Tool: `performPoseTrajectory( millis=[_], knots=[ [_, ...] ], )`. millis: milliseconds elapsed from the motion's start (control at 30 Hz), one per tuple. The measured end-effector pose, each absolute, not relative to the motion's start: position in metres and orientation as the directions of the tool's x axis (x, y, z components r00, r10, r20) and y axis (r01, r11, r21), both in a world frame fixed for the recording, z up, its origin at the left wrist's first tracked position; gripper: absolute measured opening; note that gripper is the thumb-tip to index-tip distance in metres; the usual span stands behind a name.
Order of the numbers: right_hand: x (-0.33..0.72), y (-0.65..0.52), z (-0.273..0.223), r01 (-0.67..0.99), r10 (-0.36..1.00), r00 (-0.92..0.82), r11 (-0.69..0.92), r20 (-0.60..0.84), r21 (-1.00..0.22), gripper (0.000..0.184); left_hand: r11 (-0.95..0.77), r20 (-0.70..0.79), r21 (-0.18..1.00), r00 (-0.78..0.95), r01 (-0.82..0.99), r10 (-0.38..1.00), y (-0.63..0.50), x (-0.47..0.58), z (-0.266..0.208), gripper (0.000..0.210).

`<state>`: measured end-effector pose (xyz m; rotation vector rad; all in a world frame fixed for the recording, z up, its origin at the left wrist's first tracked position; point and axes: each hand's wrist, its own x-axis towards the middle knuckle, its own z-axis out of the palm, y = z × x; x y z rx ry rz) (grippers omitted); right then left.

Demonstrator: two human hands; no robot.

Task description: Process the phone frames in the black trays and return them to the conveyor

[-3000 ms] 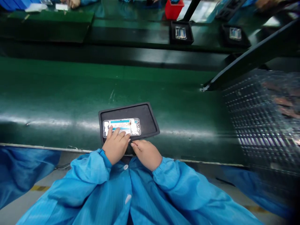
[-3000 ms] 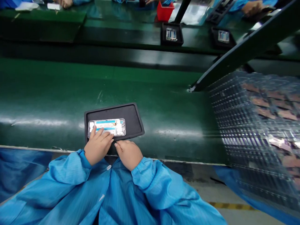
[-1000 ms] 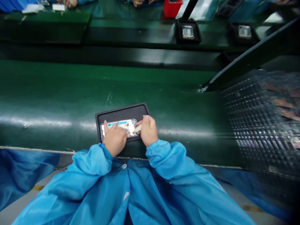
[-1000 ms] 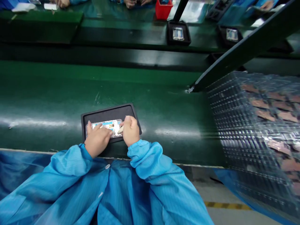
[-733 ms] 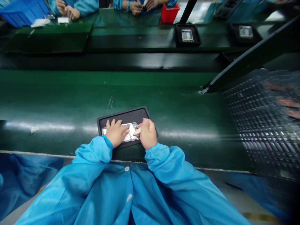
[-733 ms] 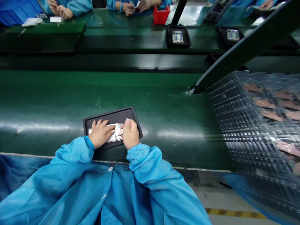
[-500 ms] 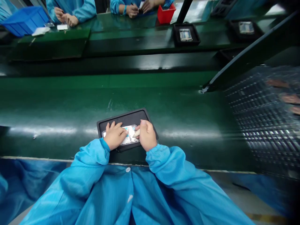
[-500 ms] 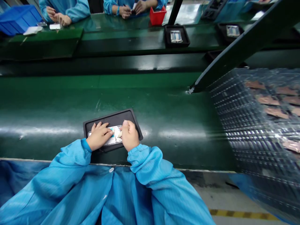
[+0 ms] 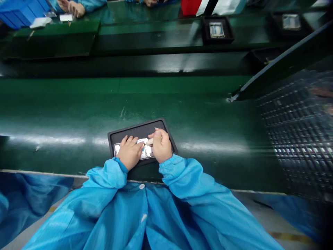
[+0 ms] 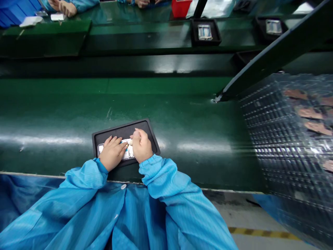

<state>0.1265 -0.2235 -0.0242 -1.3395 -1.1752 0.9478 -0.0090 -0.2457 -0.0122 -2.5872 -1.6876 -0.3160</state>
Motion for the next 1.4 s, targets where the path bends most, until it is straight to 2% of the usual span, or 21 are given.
performPoseTrajectory(
  millis=[167, 267, 367, 433, 500, 567, 633, 700, 733, 833, 1167, 1400],
  knots=[
    [0.128, -0.226, -0.023, 0.207, 0.976, 0.12, 0.154, 0.182, -0.966, 0.03, -0.414, 0.196, 0.081, 0.393, 0.906, 0.898, -0.245, -0.007, -0.01, 0.027],
    [0.127, -0.224, -0.016, 0.361, 0.953, 0.068, 0.252, 0.295, -0.898, 0.027, -0.409, 0.168, 0.104, 0.39, 0.906, 0.906, -0.245, -0.007, -0.008, 0.026],
    [0.121, -0.22, -0.008, 0.533, 0.896, -0.187, 0.437, 0.404, -0.724, 0.032, -0.406, 0.105, 0.159, 0.394, 0.9, 0.913, -0.245, -0.009, -0.008, 0.026],
    [0.116, -0.218, -0.004, 0.565, 0.84, -0.369, 0.543, 0.399, -0.621, 0.035, -0.397, 0.07, 0.19, 0.391, 0.898, 0.918, -0.245, -0.01, -0.009, 0.028],
    [0.114, -0.215, -0.003, 0.556, 0.824, -0.43, 0.564, 0.369, -0.611, 0.034, -0.375, 0.042, 0.202, 0.374, 0.905, 0.926, -0.244, -0.01, -0.009, 0.029],
    [0.116, -0.211, -0.003, 0.511, 0.892, -0.328, 0.445, 0.312, -0.736, 0.033, -0.353, 0.023, 0.2, 0.356, 0.914, 0.934, -0.242, -0.012, -0.009, 0.027],
    [0.123, -0.205, -0.003, 0.371, 0.988, -0.061, 0.151, 0.139, -0.916, 0.034, -0.335, 0.014, 0.208, 0.34, 0.919, 0.94, -0.24, -0.014, -0.01, 0.027],
    [0.135, -0.202, -0.004, 0.143, 0.973, 0.209, -0.125, -0.094, -0.982, 0.036, -0.318, 0.011, 0.229, 0.324, 0.92, 0.946, -0.237, -0.017, -0.011, 0.027],
    [0.141, -0.202, -0.005, 0.05, 0.941, 0.294, -0.192, -0.17, -0.98, 0.037, -0.309, 0.006, 0.242, 0.317, 0.92, 0.948, -0.236, -0.018, -0.011, 0.027],
    [0.154, -0.207, -0.008, -0.045, 0.909, 0.37, -0.19, -0.194, -0.981, 0.039, -0.283, -0.002, 0.276, 0.295, 0.919, 0.956, -0.233, -0.019, -0.012, 0.026],
    [0.15, -0.213, -0.008, -0.026, 0.926, 0.35, -0.145, -0.144, -0.989, 0.038, -0.161, -0.018, 0.361, 0.179, 0.919, 0.984, -0.227, -0.011, -0.007, 0.015],
    [0.152, -0.214, -0.011, -0.003, 0.934, 0.322, -0.161, -0.154, -0.987, 0.039, -0.032, -0.101, 0.465, 0.089, 0.885, 0.991, -0.227, 0.001, 0.002, 0.009]
  ],
)
